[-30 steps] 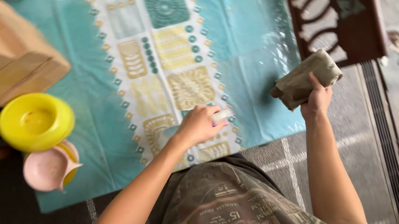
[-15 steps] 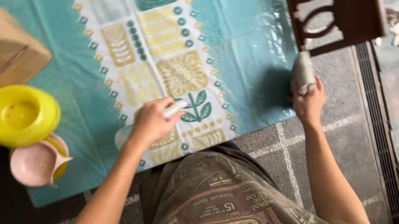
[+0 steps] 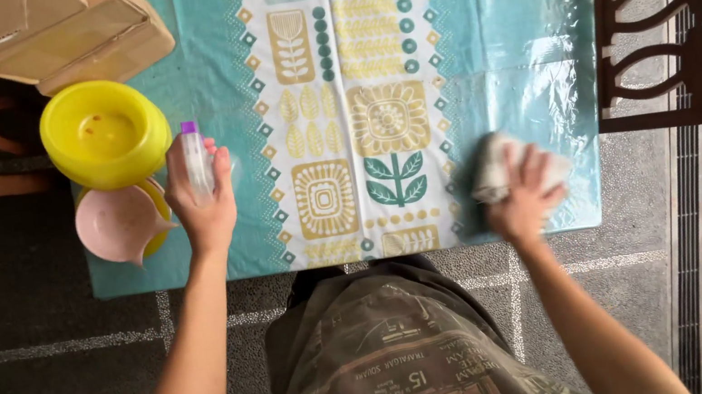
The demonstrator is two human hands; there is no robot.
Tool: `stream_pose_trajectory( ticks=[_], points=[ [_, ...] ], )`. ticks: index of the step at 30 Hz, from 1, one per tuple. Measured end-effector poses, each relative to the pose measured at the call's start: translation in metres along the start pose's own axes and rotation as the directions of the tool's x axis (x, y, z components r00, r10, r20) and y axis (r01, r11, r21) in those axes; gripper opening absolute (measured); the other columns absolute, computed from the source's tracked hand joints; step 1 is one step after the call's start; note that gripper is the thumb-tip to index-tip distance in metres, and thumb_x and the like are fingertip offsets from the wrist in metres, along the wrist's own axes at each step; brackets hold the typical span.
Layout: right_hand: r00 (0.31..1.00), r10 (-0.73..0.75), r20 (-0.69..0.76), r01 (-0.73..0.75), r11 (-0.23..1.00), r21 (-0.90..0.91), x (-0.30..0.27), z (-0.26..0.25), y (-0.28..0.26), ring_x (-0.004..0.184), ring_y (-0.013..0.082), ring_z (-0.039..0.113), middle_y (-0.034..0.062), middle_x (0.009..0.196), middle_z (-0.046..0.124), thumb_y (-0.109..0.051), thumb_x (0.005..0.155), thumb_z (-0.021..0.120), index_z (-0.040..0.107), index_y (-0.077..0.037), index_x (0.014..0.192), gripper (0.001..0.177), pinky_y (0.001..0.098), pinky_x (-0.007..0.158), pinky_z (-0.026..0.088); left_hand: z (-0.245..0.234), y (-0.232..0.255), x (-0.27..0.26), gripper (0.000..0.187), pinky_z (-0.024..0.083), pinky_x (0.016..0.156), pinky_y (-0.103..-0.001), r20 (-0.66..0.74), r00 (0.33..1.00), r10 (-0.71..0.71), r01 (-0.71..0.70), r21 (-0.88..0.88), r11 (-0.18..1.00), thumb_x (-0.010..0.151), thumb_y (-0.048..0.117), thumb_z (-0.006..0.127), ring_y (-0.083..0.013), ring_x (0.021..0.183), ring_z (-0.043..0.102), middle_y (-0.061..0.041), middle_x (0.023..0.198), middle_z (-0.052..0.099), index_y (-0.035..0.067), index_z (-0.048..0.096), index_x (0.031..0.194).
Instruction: Wet a rag at the sink, then spray and wipe down a dining table.
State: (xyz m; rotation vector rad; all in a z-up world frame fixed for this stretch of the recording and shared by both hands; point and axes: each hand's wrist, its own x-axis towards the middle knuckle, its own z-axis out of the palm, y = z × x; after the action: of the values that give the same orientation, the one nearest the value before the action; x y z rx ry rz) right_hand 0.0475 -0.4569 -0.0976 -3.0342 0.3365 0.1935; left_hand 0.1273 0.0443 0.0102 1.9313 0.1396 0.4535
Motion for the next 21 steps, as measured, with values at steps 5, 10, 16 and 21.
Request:
stream_pose_trajectory(
  ticks=[5,10,16,21],
  points=[
    [0.900,-0.418,0.120,0.416,0.908,0.044,-0.025,0.005,-0.145,0.160,0.0391,-0.001,0.0111,0.174,0.008,-0.019,0.081,0.065,0.018,-0.033,0.167,0.099,0.0820,0.115,-0.008,-0.003,-0.009,-0.016,0.069,0.047,0.107,-0.046,-0.059,0.995,0.079,-0.072,0.118,0.990,0.100,0.019,0.079,-0.0355,0.126,0.057,-0.023,0.137,0.055,-0.005,0.036,0.149],
    [0.541,-0.820,-0.190,0.824,0.470,0.318,-0.030,-0.019,-0.272,0.153,0.0496,-0.001,0.0078,0.171,0.006,-0.051,0.079,0.079,0.023,-0.036,0.162,0.101,0.0901,0.105,0.002,0.002,-0.043,-0.088,0.084,0.029,0.121,-0.056,-0.164,0.984,0.074,-0.009,0.362,0.932,0.097,0.024,0.079,-0.0458,0.142,0.038,-0.030,0.153,0.035,-0.006,0.025,0.155],
    [0.190,-0.977,0.092,0.967,0.203,0.157,-0.028,-0.012,-0.305,0.156,0.0441,0.005,-0.0040,0.170,0.014,-0.053,0.075,0.075,0.038,-0.040,0.155,0.089,0.0896,0.109,0.006,0.018,-0.060,-0.144,0.048,0.034,0.123,-0.053,0.061,0.994,-0.090,0.057,0.407,0.911,0.097,0.007,0.056,-0.0437,0.140,0.045,-0.024,0.148,0.046,-0.001,0.044,0.143],
    [0.211,-0.977,-0.020,0.977,0.210,0.028,-0.026,0.000,-0.278,0.162,0.0366,0.005,-0.0063,0.175,0.019,-0.043,0.086,0.070,0.047,-0.040,0.155,0.073,0.0779,0.123,0.002,0.024,-0.056,-0.134,0.063,0.022,0.127,-0.056,0.234,0.972,0.001,-0.114,0.468,0.877,0.102,0.023,0.048,-0.0440,0.151,0.032,-0.025,0.162,0.033,-0.007,0.034,0.155]
  ],
)
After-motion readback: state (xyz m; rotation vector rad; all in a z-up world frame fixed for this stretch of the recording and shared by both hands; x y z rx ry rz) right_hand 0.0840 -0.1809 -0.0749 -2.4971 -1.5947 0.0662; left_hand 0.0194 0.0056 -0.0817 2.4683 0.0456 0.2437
